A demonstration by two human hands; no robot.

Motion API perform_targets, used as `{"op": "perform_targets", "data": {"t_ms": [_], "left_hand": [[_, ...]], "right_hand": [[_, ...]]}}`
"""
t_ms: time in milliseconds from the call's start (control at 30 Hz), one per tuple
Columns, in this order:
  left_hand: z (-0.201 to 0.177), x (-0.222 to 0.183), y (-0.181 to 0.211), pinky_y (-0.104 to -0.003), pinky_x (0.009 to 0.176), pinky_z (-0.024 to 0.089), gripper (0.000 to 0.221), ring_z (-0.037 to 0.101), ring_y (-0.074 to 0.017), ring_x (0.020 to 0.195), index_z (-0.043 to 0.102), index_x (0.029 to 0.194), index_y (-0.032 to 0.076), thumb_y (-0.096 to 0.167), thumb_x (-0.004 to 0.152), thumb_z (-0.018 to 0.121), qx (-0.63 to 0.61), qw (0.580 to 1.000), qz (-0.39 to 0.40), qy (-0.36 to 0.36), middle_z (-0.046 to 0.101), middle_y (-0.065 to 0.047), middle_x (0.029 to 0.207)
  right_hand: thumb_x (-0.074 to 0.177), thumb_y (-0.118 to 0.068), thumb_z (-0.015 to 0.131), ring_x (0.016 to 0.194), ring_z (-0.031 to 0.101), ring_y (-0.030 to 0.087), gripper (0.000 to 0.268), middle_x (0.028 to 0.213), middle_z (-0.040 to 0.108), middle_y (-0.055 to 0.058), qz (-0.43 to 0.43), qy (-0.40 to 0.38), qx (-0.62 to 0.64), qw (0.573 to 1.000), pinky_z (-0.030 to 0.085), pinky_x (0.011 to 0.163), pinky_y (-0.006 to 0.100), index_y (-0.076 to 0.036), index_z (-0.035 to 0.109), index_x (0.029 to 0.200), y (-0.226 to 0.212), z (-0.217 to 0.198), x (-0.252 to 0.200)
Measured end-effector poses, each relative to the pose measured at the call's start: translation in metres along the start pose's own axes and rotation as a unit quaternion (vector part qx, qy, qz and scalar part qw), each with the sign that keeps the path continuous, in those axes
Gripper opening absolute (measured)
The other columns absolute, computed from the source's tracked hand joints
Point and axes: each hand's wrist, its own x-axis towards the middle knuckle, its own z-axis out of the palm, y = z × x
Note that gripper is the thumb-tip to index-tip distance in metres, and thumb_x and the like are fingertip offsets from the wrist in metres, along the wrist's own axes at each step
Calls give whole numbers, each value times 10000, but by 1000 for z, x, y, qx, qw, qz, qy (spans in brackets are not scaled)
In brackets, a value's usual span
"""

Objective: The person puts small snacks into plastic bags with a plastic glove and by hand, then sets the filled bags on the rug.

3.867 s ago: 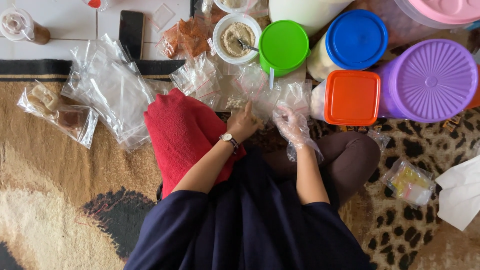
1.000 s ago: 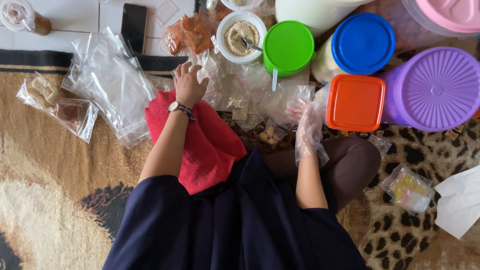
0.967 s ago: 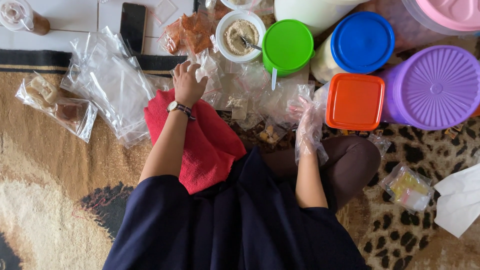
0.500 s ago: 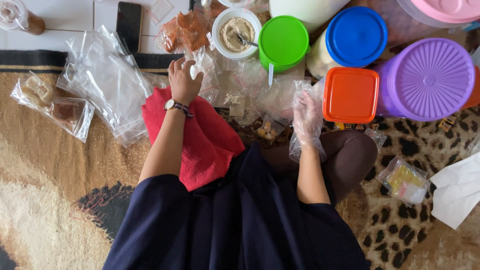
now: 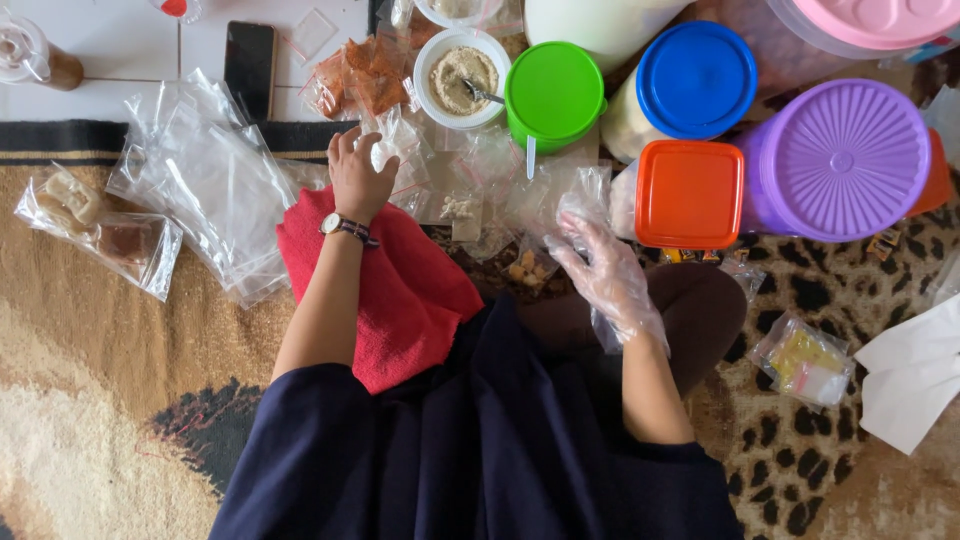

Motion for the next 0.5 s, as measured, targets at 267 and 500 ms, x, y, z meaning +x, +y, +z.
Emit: {"op": "perform_targets", "data": {"t_ms": [267,500], "left_hand": [[0,0,2,-611,1157,284,448,303,-419,1425,642,1317,174,327,914,763,13,1000,-8,-3,488,-130,1426],[11,4,-14,-630,1098,330,478,319,-458,1380,645,1298,143,350,876,724,7,999,28,33,503,-173,1435]], "right_hand": [[1092,-142,788,1004,721,302,290,1195,727,173,-80,126,-116,982,620,841,375,-25,661,1324,13,-111,46],[948,-356,938,1163,655,341,474,1271,711,184,-65,71,-328,940,590,898,454,-44,747,1250,80,-103,116]]}}
